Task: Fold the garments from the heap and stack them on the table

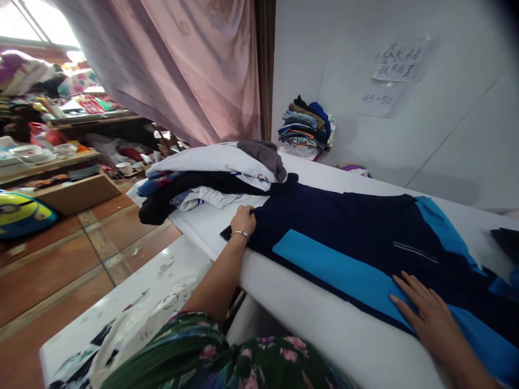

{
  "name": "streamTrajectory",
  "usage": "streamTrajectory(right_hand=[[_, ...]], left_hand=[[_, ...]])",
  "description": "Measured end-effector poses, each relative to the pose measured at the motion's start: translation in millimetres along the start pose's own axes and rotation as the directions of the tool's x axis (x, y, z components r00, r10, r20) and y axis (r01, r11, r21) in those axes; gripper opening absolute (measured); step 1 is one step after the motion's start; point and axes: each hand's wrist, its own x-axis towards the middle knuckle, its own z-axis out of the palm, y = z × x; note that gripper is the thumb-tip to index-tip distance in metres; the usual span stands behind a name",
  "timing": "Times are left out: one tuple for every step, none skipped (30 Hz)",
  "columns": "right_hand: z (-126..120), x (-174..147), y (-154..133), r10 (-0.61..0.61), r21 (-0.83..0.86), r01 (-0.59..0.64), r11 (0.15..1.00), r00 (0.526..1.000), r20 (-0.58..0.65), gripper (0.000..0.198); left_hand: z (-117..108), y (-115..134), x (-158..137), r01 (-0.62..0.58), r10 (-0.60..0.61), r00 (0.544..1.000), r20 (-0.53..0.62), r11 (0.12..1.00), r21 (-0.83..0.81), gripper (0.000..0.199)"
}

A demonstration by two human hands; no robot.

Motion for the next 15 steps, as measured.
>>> streamTrajectory(right_hand=[[0, 0, 0, -0.002, -0.002, 0.002, 1.0, 1.0, -0.002, 0.068], [0, 0, -1, -0.004, -0.007, 0.004, 1.0, 1.0, -0.004, 0.067], [0, 0, -2, -0.004, -0.014, 0.004, 1.0, 1.0, -0.005, 0.066], [0, 0, -2, -0.007, -0.023, 0.006, 1.0, 1.0, -0.008, 0.066], [-1, 0, -3, -0.01, -0.032, 0.009, 0.999, 1.0, -0.009, 0.066], [-1, 0, -3, -0.011, -0.04, 0.011, 0.999, 1.0, -0.01, 0.066], [-1, 0, -4, -0.012, -0.048, 0.012, 0.999, 1.0, -0.008, 0.067], [-1, 0, -4, -0.009, -0.055, 0.009, 0.998, 1.0, -0.007, 0.067], [-1, 0, -5, -0.002, -0.06, 0.002, 0.998, 1.0, -0.006, 0.067], [-1, 1, -6, 0.004, -0.065, -0.005, 0.998, 1.0, -0.004, 0.066], [-1, 1, -6, 0.009, -0.069, -0.01, 0.998, 1.0, -0.003, 0.066], [0, 1, -7, 0.012, -0.075, -0.012, 0.997, 1.0, -0.005, 0.066], [1, 2, -7, 0.013, -0.084, -0.014, 0.996, 1.0, -0.01, 0.066], [3, 2, -7, 0.01, -0.098, -0.012, 0.995, 1.0, -0.02, 0.067], [5, 2, -6, 0.003, -0.117, -0.007, 0.993, 0.999, -0.035, 0.067]], left_hand=[[3, -2, 1, -0.007, 0.006, 1.0, 0.011, 1.0, 0.01, 0.025], [5, -4, 2, -0.019, 0.019, 1.0, 0.01, 1.0, 0.013, 0.025], [7, -6, 4, -0.034, 0.034, 0.999, 0.002, 0.999, 0.013, 0.026], [8, -6, 5, -0.052, 0.052, 0.999, -0.01, 0.999, 0.012, 0.026], [8, -7, 5, -0.072, 0.072, 0.997, -0.027, 0.997, 0.014, 0.027], [7, -6, 5, -0.095, 0.096, 0.994, -0.053, 0.995, 0.018, 0.027], [6, -4, 4, -0.124, 0.126, 0.988, -0.09, 0.992, 0.024, 0.027], [5, -1, 1, -0.164, 0.167, 0.977, -0.131, 0.986, 0.031, 0.028], [5, 4, -3, -0.22, 0.222, 0.962, -0.16, 0.975, 0.034, 0.029], [5, 10, -9, -0.295, 0.296, 0.94, -0.168, 0.955, 0.03, 0.03], [7, 16, -16, -0.385, 0.384, 0.912, -0.148, 0.923, 0.019, 0.031], [11, 23, -24, -0.48, 0.478, 0.873, -0.101, 0.877, 0.005, 0.032], [15, 29, -32, -0.567, 0.566, 0.824, -0.03, 0.824, -0.011, 0.035], [21, 34, -39, -0.625, 0.625, 0.779, 0.05, 0.78, -0.013, 0.039], [27, 39, -45, -0.646, 0.64, 0.757, 0.133, 0.763, -0.002, 0.046]])
